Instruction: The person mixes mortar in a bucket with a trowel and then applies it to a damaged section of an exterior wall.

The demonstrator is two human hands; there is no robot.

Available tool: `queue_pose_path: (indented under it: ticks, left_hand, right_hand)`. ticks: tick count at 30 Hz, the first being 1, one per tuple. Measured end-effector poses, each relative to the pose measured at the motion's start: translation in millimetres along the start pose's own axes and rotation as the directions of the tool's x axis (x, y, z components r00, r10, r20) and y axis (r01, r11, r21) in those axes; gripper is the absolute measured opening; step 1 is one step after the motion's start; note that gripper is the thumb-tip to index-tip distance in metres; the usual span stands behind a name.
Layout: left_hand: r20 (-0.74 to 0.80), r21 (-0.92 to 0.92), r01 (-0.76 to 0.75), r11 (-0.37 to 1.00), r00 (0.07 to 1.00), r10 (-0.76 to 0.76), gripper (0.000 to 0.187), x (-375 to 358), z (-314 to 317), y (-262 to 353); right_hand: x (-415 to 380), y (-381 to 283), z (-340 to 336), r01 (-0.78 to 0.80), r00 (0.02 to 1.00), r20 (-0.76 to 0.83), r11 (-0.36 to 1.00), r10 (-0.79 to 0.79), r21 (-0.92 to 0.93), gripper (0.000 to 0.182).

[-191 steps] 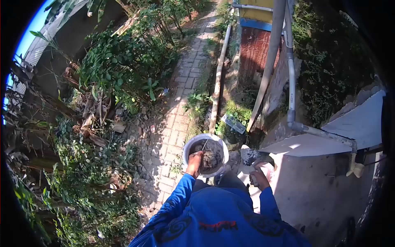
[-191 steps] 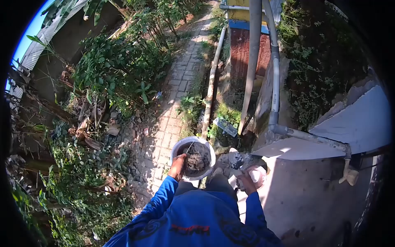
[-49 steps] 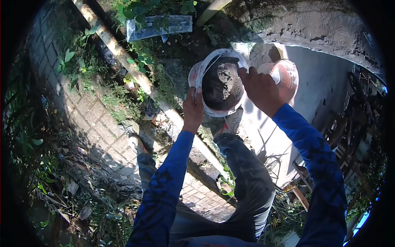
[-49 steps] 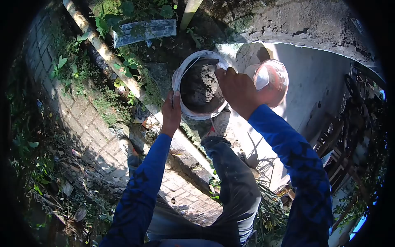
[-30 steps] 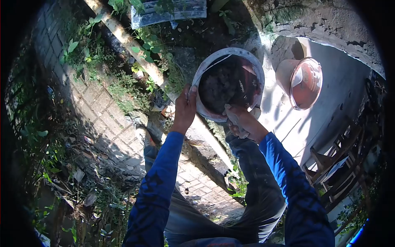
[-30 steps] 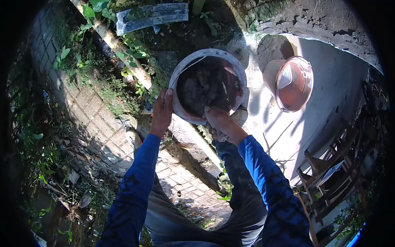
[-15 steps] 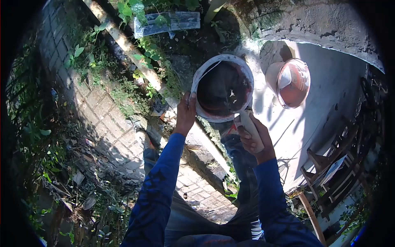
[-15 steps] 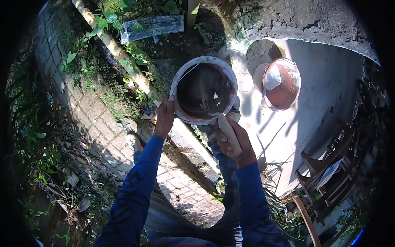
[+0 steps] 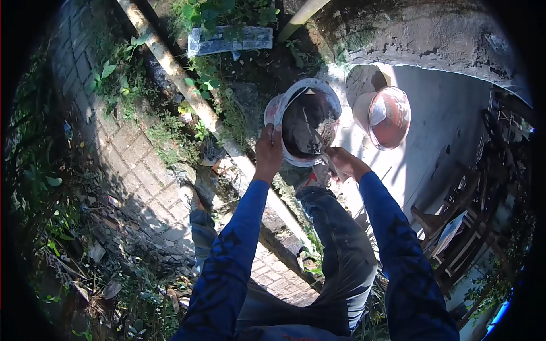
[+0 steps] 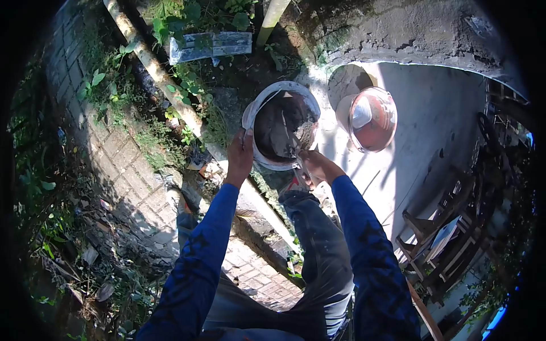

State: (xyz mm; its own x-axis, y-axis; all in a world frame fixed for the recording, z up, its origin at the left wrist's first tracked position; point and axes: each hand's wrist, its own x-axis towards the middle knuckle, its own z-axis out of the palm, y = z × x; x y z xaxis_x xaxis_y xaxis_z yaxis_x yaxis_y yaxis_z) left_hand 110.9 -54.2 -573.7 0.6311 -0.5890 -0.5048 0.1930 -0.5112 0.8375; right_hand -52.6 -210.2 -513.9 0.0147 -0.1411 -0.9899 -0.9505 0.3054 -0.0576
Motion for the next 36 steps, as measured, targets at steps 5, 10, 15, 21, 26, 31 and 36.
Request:
queue_pose_path:
  ticks: [5, 10, 15, 21, 26, 31, 36]
  left_hand:
    - [-0.031, -0.036, 0.023, 0.999, 0.999, -0.024, 0.049, -1.0, -7.1, -6.0]
    - [-0.060, 0.017, -0.059, 0.998, 0.996, 0.059, 0.044, 0.3, -6.8, -7.1]
    - [-0.048, -0.129, -0.038, 0.991, 0.998, 0.032, 0.043, 0.2, -3.1, -22.6]
    - [-0.081, 0.033, -0.081, 0.996, 0.993, 0.084, 0.039, 9.3, -1.3, -0.2]
    - [0.020, 0.061, -0.038, 0.997, 0.999, 0.037, 0.038, 10.2, -1.6, 5.4]
    - [-0.038, 0.026, -0.075, 0.997, 0.996, 0.076, 0.039, 21.2, -2.6, 10.2]
    - [-0.031, 0.045, -0.026, 0.999, 0.999, 0.027, 0.040, 30.0, -12.8, -1.9]
  right_hand:
    - [-69.0, -33.1, -37.4, -0.116, 0.980, 0.193, 0.918, 0.043, 0.380, 0.047]
    - [25.3, -47.0, 36.3, -0.022, 0.993, 0.112, 0.893, -0.031, 0.449, 0.046]
    - [-25.2, -7.6, -33.5, -0.058, 0.985, 0.153, 0.991, 0.076, -0.117, 0.042]
    - [-39.3, -12.4, -53.5, 0.188, 0.675, -0.201, 0.430, -0.710, -0.883, 0.032]
    - [34.2, -3.6, 69.1, 0.033, 0.672, -0.284, 0.411, -0.684, -0.911, 0.028]
    - [-81.5, 2.2, 26.8, 0.223, 0.660, -0.042, 0.250, -0.750, -0.942, 0.037]
    - [-45.0, 9.7, -27.7, 0.179, 0.340, 0.098, -0.038, -0.935, -0.983, 0.051]
